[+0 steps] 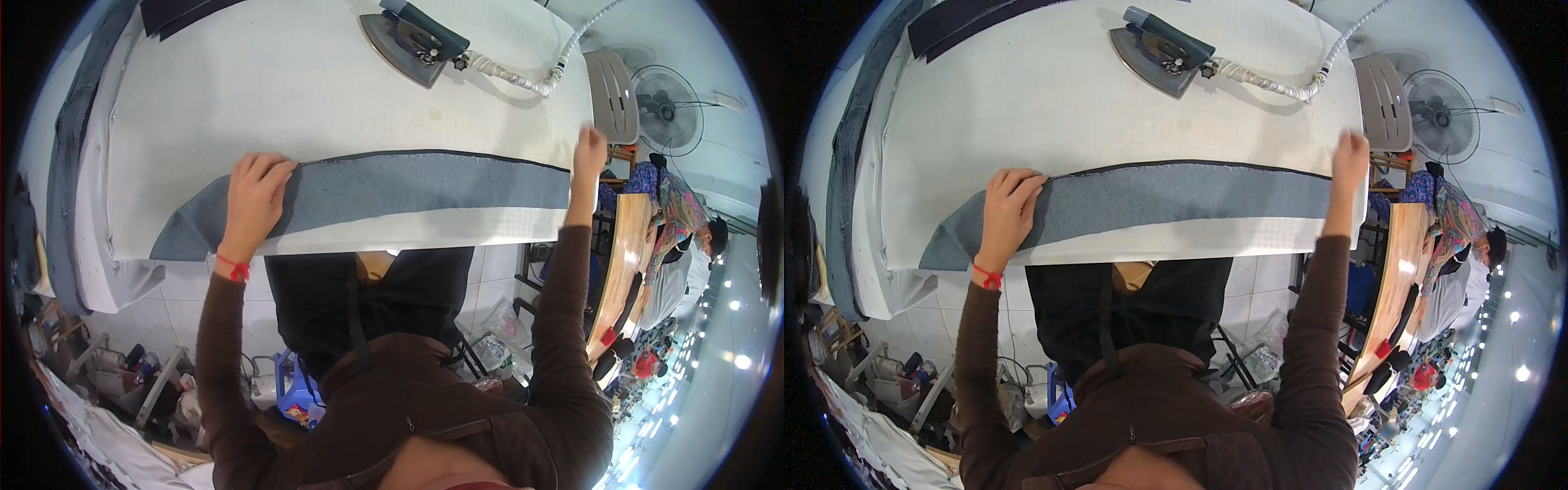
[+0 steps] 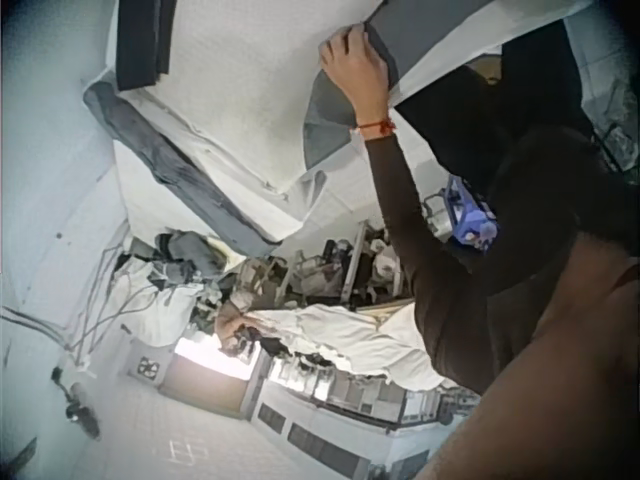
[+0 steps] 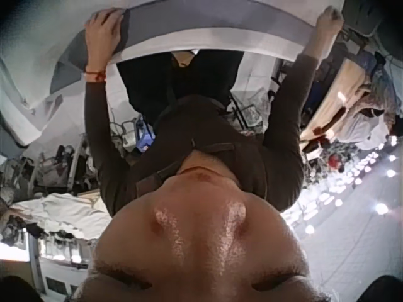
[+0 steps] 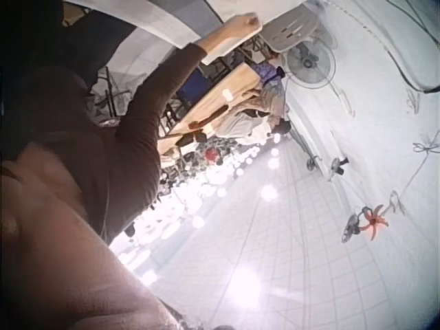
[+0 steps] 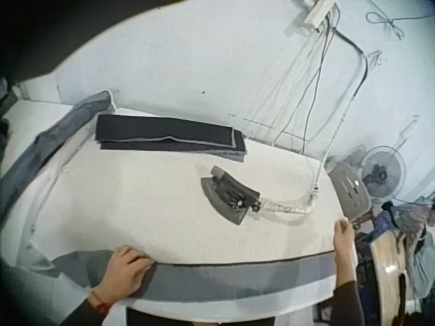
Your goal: The person irons several long strips of dark and light grey fabric on a white ironing board. They repeatedly fold the edges of the fabric strips and press them with a steam iron to create crisp seams. The person handles the fabric pieces one at a time, adjusting their position and smoothing them out before ironing.
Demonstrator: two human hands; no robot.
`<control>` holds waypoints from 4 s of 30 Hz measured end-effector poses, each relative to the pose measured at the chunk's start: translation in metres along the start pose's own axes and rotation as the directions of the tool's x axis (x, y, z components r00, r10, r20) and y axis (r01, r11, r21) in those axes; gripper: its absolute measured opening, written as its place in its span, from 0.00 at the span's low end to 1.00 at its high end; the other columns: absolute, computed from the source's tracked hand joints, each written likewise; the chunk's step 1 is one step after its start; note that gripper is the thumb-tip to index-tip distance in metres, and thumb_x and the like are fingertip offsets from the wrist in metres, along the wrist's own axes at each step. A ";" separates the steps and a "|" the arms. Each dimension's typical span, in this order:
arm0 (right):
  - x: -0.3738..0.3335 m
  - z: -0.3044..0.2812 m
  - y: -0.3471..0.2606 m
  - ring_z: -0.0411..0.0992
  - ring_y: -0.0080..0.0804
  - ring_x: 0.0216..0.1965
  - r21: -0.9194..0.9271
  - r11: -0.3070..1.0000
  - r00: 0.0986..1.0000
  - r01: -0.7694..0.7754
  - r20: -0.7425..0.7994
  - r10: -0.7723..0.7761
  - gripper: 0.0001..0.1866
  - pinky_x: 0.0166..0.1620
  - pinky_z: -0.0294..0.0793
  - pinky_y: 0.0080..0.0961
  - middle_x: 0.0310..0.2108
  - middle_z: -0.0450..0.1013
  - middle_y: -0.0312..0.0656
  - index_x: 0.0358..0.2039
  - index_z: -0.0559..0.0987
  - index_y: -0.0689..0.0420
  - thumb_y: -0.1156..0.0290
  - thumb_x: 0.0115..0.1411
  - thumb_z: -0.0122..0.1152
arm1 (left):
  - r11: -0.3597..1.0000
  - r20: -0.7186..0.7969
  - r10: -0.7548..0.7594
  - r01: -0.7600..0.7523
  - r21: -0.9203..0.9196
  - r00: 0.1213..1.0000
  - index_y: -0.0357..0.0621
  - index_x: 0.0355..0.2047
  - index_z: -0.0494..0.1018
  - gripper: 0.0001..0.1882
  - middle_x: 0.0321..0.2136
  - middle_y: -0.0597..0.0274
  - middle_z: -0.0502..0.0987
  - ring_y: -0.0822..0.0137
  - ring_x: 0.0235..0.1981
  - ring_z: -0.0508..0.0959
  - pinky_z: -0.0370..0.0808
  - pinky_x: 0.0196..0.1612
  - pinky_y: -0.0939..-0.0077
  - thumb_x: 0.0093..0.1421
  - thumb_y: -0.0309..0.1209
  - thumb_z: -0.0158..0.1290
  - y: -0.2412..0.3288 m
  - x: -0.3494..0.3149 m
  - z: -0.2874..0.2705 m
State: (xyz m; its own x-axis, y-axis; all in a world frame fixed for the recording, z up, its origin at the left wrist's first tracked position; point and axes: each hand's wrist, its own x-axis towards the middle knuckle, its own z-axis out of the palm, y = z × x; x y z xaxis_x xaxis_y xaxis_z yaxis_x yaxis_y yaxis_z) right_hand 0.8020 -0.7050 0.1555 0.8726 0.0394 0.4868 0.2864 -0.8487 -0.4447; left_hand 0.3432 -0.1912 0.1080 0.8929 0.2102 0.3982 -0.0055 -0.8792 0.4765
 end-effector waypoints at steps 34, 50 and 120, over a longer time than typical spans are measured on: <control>-0.175 -0.019 -0.033 0.67 0.64 0.75 -0.007 0.896 0.863 0.443 0.274 -0.425 0.31 0.76 0.65 0.55 0.74 0.70 0.61 0.73 0.76 0.59 0.65 0.73 0.70 | 0.761 0.682 -0.628 0.479 0.437 0.375 0.36 0.41 0.84 0.25 0.30 0.52 0.83 0.49 0.35 0.83 0.77 0.45 0.61 0.50 0.42 0.79 -0.109 -0.048 -0.234; -0.229 0.006 -0.085 0.62 0.63 0.77 -0.052 0.919 0.871 0.391 0.342 -0.352 0.28 0.77 0.57 0.60 0.76 0.68 0.56 0.73 0.76 0.58 0.64 0.76 0.63 | 0.611 -0.012 -0.470 0.335 0.717 0.883 0.52 0.71 0.76 0.28 0.75 0.41 0.71 0.34 0.75 0.69 0.66 0.76 0.39 0.72 0.36 0.63 -0.040 -0.072 -0.081; -0.019 0.164 -0.362 0.84 0.65 0.47 0.226 0.911 0.649 0.346 0.643 -0.406 0.37 0.51 0.82 0.52 0.41 0.86 0.62 0.43 0.90 0.65 0.37 0.75 0.57 | 0.922 0.162 -0.275 0.212 0.325 0.948 0.65 0.78 0.72 0.36 0.49 0.62 0.77 0.56 0.57 0.74 0.58 0.60 0.42 0.70 0.50 0.58 0.131 0.029 0.069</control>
State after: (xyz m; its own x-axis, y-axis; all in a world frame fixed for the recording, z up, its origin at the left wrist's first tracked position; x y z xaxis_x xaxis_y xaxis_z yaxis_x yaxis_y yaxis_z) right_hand 0.7462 -0.3116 0.1835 0.7044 0.7097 0.0128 0.6523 -0.6400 -0.4060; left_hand 0.3995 -0.3305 0.1277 0.9208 0.3715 0.1190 0.3303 -0.9047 0.2691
